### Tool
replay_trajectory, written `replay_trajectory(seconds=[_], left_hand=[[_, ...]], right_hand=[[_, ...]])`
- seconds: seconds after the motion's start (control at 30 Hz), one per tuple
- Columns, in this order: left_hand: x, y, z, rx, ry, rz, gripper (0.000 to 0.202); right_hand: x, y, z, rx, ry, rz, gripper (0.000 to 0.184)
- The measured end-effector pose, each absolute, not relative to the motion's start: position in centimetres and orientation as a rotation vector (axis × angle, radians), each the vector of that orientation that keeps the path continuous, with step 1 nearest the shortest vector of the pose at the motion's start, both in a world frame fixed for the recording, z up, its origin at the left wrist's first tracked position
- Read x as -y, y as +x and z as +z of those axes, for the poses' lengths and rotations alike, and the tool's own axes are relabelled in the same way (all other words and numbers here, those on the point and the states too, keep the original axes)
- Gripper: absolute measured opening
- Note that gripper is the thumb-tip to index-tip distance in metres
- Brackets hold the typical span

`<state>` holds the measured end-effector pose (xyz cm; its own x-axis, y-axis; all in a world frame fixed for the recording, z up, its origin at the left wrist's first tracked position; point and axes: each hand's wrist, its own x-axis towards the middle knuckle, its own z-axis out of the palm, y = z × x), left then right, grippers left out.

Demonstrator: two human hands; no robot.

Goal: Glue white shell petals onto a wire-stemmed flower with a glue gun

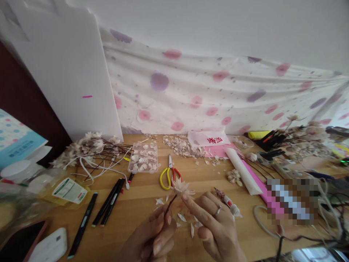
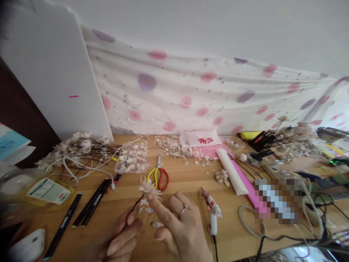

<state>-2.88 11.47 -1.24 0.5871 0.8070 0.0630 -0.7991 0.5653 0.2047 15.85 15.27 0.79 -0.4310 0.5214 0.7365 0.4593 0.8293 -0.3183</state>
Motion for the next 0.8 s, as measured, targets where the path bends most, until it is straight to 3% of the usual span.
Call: replay_trajectory(seconds=[0.4,0.7,0.8], left_hand=[[-12.5,-2.7,-4.1,0.093,0.348,0.895,0.014],[-12.2,-3.5,-3.4,-0.137,0.238,0.937,0.017],[-12.3,-3.7,-3.3,-0.135,0.200,0.953,0.015]], right_hand=[[-15.6,15.7,0.9,2.099,-0.772,0.131,0.051],[-15.4,15.3,0.6,2.027,-0.751,0.252,0.051],[-15.1,15.0,0.8,1.911,-0.718,0.245,0.039]])
